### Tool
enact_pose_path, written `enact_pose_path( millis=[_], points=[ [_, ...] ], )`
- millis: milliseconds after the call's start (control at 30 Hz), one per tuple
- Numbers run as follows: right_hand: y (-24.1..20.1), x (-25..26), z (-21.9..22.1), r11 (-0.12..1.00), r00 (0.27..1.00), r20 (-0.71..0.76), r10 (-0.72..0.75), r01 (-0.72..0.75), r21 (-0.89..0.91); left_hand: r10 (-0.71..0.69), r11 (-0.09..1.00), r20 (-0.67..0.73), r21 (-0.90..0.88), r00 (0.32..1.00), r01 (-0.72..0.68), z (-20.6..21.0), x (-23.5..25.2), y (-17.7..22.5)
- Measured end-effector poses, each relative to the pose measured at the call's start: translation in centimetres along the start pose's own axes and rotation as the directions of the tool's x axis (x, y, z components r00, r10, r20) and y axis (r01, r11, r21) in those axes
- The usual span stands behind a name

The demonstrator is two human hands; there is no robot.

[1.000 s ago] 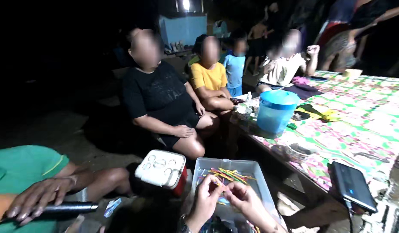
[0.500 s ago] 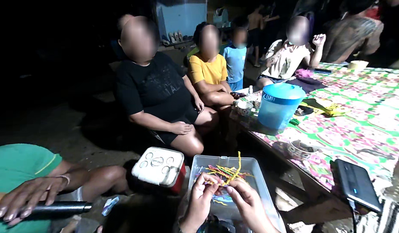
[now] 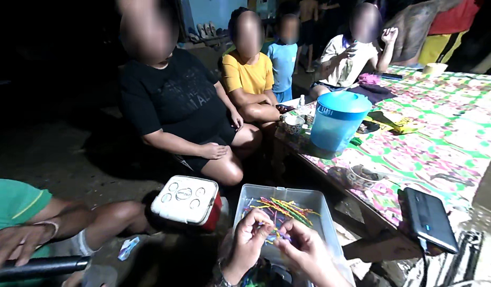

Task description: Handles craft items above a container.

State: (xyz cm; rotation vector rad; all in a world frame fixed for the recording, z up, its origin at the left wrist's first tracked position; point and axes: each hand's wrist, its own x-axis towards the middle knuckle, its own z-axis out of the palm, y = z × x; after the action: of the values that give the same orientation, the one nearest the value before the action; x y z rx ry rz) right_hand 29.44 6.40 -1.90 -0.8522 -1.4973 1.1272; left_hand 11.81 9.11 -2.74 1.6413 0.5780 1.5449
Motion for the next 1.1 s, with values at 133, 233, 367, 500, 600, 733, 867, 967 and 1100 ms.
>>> enact_pose_path(
  millis=[133,233,367,500,600,733,867,967,1100],
  points=[
    [0.7,-0.5,0.0,0.932,0.971,-0.162,-0.175,0.111,-0.345,0.094,0.989,0.052,0.107,0.994,-0.099,0.6,-0.3,-0.1],
    [0.4,-0.4,-0.1,0.964,0.962,-0.167,-0.216,0.183,-0.194,0.021,0.999,0.041,0.046,0.999,-0.023,0.8,-0.4,0.2],
    [0.2,-0.3,0.5,0.955,0.939,-0.188,-0.289,0.296,0.012,-0.142,0.988,-0.03,-0.071,0.989,0.139,0.2,-0.5,0.8],
    [0.0,-0.3,1.2,0.957,0.958,-0.148,-0.244,0.263,0.123,-0.185,0.976,-0.011,-0.119,0.983,0.182,-0.9,-0.9,1.3],
    [-0.2,0.1,1.4,0.982,0.994,-0.023,-0.109,0.112,0.153,-0.145,0.984,0.016,-0.104,0.989,0.146,-2.1,-1.0,1.8],
    [0.2,0.8,1.8,0.988,0.989,0.138,-0.055,0.034,0.152,-0.125,0.992,0.012,-0.009,0.992,0.125,-3.1,-1.2,2.3],
    [0.6,1.0,2.3,0.993,0.996,0.06,-0.07,0.075,-0.09,-0.094,0.977,-0.013,0.191,0.995,0.095,-3.2,-1.5,2.4],
    [0.2,0.3,2.6,0.918,0.994,-0.002,-0.109,0.099,-0.384,-0.038,0.955,-0.026,0.293,0.999,0.044,-2.4,-1.7,2.0],
    [-0.5,-0.7,1.8,0.92,0.991,-0.051,-0.125,0.097,-0.38,-0.047,0.979,-0.018,0.197,0.999,0.05,-0.8,-1.6,1.7]
  ],
)
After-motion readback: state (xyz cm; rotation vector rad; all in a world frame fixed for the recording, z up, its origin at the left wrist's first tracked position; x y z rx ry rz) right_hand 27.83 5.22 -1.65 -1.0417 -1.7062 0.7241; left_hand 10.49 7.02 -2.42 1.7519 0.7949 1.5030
